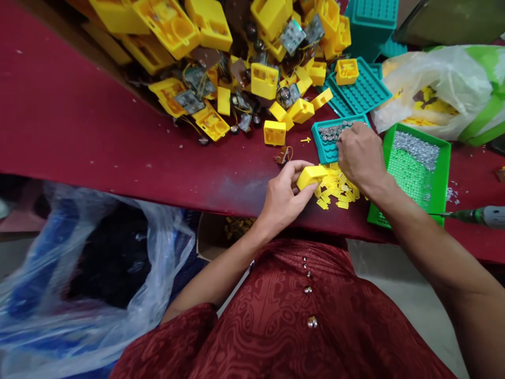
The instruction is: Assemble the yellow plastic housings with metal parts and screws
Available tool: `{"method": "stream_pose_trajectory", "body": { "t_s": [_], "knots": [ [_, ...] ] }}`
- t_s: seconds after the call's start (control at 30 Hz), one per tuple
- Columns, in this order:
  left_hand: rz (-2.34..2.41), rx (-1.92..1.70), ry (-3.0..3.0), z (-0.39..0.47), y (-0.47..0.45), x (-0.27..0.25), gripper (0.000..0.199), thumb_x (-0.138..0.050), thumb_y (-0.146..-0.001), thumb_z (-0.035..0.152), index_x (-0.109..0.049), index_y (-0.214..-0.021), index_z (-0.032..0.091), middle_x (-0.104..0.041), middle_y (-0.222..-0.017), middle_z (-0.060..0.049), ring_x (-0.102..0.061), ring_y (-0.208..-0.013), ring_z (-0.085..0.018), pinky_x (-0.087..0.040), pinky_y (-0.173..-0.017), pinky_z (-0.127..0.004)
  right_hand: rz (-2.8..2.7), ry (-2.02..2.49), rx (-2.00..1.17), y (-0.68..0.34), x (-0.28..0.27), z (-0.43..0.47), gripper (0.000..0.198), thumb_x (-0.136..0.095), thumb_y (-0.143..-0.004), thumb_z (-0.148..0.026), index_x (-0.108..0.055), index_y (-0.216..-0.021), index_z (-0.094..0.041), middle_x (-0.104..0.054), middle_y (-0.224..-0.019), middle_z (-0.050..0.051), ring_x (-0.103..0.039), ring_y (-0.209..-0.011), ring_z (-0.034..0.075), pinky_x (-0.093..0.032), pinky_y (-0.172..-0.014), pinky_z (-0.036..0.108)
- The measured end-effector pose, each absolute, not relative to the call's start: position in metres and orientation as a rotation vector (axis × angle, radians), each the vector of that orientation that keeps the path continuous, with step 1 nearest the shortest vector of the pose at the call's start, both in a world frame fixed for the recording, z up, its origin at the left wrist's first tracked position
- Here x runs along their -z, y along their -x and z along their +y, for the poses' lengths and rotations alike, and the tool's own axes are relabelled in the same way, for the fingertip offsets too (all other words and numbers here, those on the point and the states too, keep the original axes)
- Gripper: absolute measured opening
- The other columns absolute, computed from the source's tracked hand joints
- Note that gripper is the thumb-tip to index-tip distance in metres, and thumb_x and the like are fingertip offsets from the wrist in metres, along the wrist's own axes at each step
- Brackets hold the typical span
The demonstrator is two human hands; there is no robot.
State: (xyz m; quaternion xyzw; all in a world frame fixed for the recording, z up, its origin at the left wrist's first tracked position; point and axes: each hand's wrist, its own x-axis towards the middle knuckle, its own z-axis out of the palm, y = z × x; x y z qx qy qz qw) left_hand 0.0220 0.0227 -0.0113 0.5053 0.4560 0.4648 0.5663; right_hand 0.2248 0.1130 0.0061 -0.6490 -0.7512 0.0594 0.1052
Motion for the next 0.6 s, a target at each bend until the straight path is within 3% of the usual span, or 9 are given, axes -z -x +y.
{"method": "stream_pose_trajectory", "body": {
  "t_s": [0.13,0.27,0.37,0.6],
  "knots": [
    [0.985,-1.017,-0.975,0.024,-0.021,0.017,0.04,-0.082,-0.086,0.031,-0.06,-0.117,0.018,-0.084,-0.112,-0.009,-0.083,-0.1,-0.02,-0.068,-0.086,-0.03,-2.19,1.906,-0.184,-0.23,-0.011,0.114,0.007,-0.059,-0.089,-0.014,-0.058,-0.082,-0.016,-0.064,-0.101,0.016,-0.065,-0.106,0.032,-0.054,-0.104,0.056],
    [1.102,-1.208,-1.341,0.016,-0.02,0.02,0.03,-0.074,-0.092,0.022,-0.057,-0.116,0.023,-0.083,-0.128,-0.01,-0.081,-0.122,-0.023,-0.066,-0.105,-0.038,-2.12,1.788,-0.19,-0.243,-0.023,0.101,0.015,-0.059,-0.096,-0.029,-0.065,-0.086,-0.019,-0.069,-0.102,0.015,-0.066,-0.104,0.03,-0.054,-0.102,0.052],
    [1.112,-1.345,-1.719,0.009,-0.015,0.018,0.023,-0.063,-0.099,0.014,-0.057,-0.118,0.025,-0.08,-0.14,-0.009,-0.073,-0.139,-0.022,-0.059,-0.12,-0.044,-2.032,1.685,-0.19,-0.252,-0.031,0.078,0.013,-0.062,-0.095,-0.03,-0.069,-0.088,-0.022,-0.073,-0.098,0.012,-0.069,-0.1,0.029,-0.056,-0.097,0.05],
    [0.986,-1.328,-1.957,0.005,0.002,0.016,0.013,-0.06,-0.105,0.016,-0.063,-0.112,0.026,-0.081,-0.141,-0.008,-0.07,-0.145,-0.023,-0.057,-0.122,-0.051,-1.873,1.595,-0.231,-0.244,-0.042,0.025,0.016,-0.065,-0.098,-0.031,-0.073,-0.087,-0.024,-0.077,-0.092,0.007,-0.072,-0.085,0.023,-0.055,-0.081,0.041]
  ]
}}
